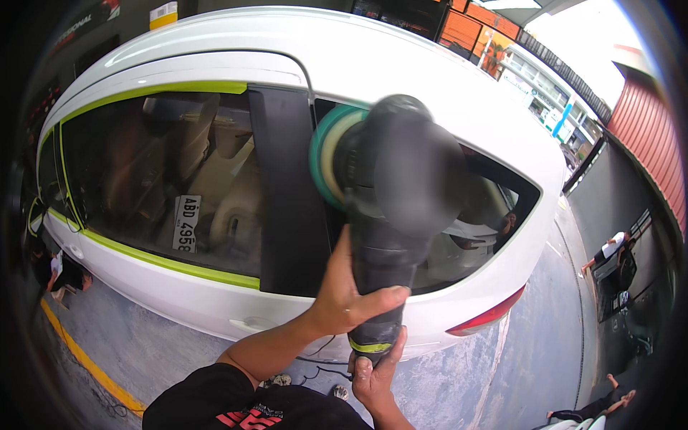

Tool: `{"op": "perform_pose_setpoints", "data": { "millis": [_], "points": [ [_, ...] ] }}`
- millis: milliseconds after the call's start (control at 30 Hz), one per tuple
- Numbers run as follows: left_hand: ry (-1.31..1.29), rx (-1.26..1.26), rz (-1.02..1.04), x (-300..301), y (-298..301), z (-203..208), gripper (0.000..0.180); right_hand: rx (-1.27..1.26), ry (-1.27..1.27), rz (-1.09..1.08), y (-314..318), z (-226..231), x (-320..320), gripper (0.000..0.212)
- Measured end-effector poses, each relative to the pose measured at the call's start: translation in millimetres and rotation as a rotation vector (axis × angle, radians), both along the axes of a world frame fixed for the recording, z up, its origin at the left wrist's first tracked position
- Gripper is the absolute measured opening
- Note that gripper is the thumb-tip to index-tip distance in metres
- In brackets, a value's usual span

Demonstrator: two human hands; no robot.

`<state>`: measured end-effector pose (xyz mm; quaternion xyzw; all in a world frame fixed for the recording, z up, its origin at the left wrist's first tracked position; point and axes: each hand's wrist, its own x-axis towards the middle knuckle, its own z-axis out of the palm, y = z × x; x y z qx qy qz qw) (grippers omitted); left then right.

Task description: The person uses a rotary polisher with a green pad to buff the rear quarter panel and C-pillar of a white car. The person moves the tool in overlapping passes along the painted surface, maintaining contact with the bodywork throughout the clip.

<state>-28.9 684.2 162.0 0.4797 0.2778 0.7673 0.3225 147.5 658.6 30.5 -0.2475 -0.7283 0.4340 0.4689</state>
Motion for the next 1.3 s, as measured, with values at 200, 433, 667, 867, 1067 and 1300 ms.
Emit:
{"op": "perform_pose_setpoints", "data": {
  "millis": [200,433,667,867,1067,1300],
  "points": [
    [-0.113,-0.108,0.146,-2.2,-12.2,-4.5,0.053,0.309,-0.204,0.055,23.6,20.0,-0.9,0.089],
    [-0.013,-0.072,0.079,46.8,34.0,-16.3,0.056,0.169,-0.19,-0.021,48.2,1.0,53.7,0.09],
    [0.06,-0.04,-0.026,106.8,84.8,-14.3,0.071,-0.034,-0.078,-0.105,72.3,-15.5,106.3,0.097],
    [0.166,-0.072,-0.064,126.3,104.4,-14.0,0.073,-0.238,0.084,-0.135,65.4,-0.9,102.7,0.095],
    [0.033,-0.094,0.015,93.7,72.4,-12.6,0.062,0.134,-0.098,-0.106,64.0,-0.2,83.0,0.089],
    [-0.036,-0.156,0.133,73.7,49.4,-2.1,0.055,0.266,-0.175,-0.013,76.2,9.9,71.7,0.086]
  ]
}}
